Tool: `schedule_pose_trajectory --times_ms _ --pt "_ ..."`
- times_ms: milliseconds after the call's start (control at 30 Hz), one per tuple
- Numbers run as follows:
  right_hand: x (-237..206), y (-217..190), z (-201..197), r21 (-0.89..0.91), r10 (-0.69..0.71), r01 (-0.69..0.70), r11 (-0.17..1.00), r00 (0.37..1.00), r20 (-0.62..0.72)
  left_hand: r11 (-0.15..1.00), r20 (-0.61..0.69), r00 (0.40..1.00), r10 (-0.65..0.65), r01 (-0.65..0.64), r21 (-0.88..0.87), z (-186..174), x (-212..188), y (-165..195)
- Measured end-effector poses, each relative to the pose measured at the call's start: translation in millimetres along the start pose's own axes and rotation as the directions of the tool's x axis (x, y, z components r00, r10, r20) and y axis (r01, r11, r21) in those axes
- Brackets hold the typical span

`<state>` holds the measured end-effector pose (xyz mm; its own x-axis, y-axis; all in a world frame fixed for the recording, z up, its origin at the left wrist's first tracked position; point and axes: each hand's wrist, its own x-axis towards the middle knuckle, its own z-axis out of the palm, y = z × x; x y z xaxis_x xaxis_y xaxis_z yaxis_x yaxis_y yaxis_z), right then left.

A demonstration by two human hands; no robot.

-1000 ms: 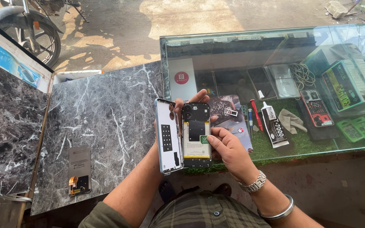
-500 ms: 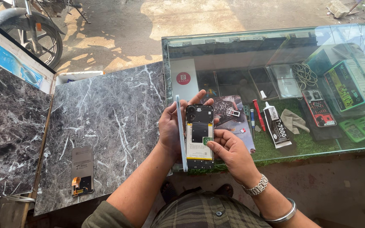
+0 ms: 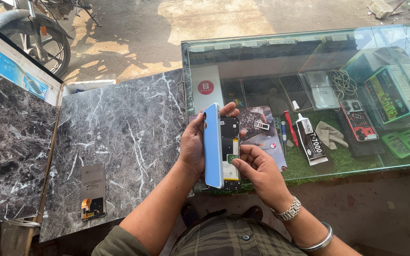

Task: The person works on an opened smartphone at a glass display counter, using a red screwdriver to tighten screws inside the phone body. They then apply adhesive from a T-7000 tube, align a blue back cover onto the phone, press it into place, and hold the assembled phone.

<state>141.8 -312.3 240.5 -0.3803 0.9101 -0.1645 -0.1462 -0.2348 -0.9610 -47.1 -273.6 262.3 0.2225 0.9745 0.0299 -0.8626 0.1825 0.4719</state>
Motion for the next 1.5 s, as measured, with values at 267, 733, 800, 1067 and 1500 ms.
schedule_pose_trajectory --times_ms 267,733,800,1067,1500 --pt "9 -2 -6 0.014 -0.021 0.021 1.0 1.0 0.016 0.996 -0.11 0.992 0.064 -0.07 -0.047 -7 7 -5" --pt "30 -2 -9 0.054 -0.112 0.108 0.993 0.992 0.065 0.998 -0.118 0.993 0.0 0.008 0.068 -11 8 -5" --pt "30 -2 -9 0.065 -0.088 0.084 0.994 0.994 0.064 0.998 -0.113 0.994 0.003 0.004 0.062 -12 8 -5" --pt "30 -3 -10 0.091 -0.088 0.081 0.993 0.994 0.07 0.995 -0.136 0.99 0.032 -0.018 0.103 -11 9 -5" --pt "34 4 -11 0.085 -0.132 0.124 0.989 0.987 0.091 0.963 -0.192 0.976 0.106 -0.053 0.263 -16 8 -6"
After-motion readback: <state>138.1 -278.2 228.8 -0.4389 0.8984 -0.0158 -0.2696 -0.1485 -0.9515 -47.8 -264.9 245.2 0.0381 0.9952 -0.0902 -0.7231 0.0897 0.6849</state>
